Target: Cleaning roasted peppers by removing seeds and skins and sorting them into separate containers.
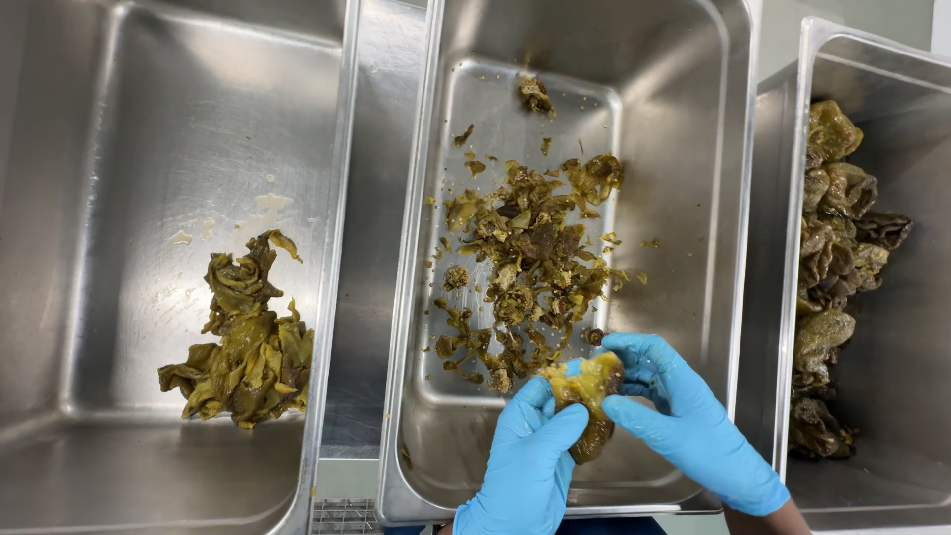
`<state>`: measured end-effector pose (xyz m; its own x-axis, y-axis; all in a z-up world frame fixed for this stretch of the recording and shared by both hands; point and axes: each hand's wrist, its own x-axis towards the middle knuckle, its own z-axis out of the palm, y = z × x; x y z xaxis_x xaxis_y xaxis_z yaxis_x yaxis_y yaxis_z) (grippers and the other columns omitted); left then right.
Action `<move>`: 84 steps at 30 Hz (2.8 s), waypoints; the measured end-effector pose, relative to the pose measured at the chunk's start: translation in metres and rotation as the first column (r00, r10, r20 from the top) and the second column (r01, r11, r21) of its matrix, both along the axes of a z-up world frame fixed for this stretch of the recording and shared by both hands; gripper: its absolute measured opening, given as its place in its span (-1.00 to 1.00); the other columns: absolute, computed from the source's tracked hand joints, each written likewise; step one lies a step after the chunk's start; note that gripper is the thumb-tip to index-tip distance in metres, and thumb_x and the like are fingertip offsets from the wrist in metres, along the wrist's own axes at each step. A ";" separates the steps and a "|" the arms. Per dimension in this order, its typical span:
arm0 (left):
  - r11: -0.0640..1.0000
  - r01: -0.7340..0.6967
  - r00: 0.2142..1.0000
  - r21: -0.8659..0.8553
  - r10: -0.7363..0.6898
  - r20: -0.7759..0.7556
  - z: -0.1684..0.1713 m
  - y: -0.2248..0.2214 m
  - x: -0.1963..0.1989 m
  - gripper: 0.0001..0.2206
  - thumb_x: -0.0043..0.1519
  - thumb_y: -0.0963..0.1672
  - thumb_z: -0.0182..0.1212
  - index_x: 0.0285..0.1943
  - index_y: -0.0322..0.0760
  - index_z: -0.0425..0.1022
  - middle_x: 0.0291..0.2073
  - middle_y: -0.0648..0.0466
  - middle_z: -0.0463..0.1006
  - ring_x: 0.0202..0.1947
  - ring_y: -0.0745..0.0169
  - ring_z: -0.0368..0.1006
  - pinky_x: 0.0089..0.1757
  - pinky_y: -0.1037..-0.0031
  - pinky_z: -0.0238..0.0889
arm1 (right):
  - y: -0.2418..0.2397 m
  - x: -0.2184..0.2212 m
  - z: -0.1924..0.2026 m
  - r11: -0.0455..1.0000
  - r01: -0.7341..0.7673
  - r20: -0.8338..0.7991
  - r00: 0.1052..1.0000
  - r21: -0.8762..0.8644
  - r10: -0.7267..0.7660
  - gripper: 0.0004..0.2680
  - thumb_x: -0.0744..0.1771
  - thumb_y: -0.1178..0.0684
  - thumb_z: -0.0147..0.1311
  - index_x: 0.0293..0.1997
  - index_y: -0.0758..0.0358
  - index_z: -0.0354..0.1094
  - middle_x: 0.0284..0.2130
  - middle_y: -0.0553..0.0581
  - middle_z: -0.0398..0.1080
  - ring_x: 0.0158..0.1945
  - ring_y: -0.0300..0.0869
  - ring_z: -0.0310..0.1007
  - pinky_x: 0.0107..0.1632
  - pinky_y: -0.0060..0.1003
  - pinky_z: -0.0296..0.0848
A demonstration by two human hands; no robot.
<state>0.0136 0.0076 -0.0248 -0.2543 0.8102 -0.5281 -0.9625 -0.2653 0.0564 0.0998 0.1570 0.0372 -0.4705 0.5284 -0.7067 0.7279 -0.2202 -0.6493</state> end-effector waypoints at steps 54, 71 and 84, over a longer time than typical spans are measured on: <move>0.970 0.007 0.976 -0.244 -0.060 -0.209 0.023 0.005 -0.006 -0.58 0.11 -0.33 0.29 0.19 -0.48 0.40 0.00 -0.12 0.60 -0.04 0.17 0.57 0.03 0.37 0.48 | -0.008 0.036 -0.020 0.946 0.270 -0.311 0.897 -0.180 -0.315 -0.68 0.30 0.26 0.09 0.22 0.30 0.38 -0.07 0.11 0.41 -0.06 -0.22 0.37 0.03 -0.29 0.41; 0.969 0.075 0.976 -0.234 -0.119 -0.180 0.019 0.006 -0.007 -0.53 0.12 -0.32 0.26 0.25 -0.51 0.33 0.04 -0.16 0.57 -0.02 0.14 0.56 0.01 0.39 0.48 | -0.004 0.021 0.039 0.596 -0.434 -0.097 0.749 0.676 0.655 -0.47 0.18 0.11 0.38 0.28 0.07 0.30 0.37 0.26 0.16 0.40 0.09 0.20 0.30 -0.10 0.30; 0.996 0.014 0.995 -0.091 -0.022 -0.094 0.029 0.004 -0.013 -0.54 0.20 -0.25 0.16 0.34 -0.45 0.27 0.09 -0.12 0.56 0.03 0.14 0.57 0.05 0.34 0.49 | -0.010 0.014 0.027 0.830 -0.281 -0.257 0.860 0.482 0.441 -0.54 0.17 0.18 0.39 0.18 0.17 0.36 0.15 0.18 0.47 0.12 -0.11 0.57 0.10 -0.26 0.54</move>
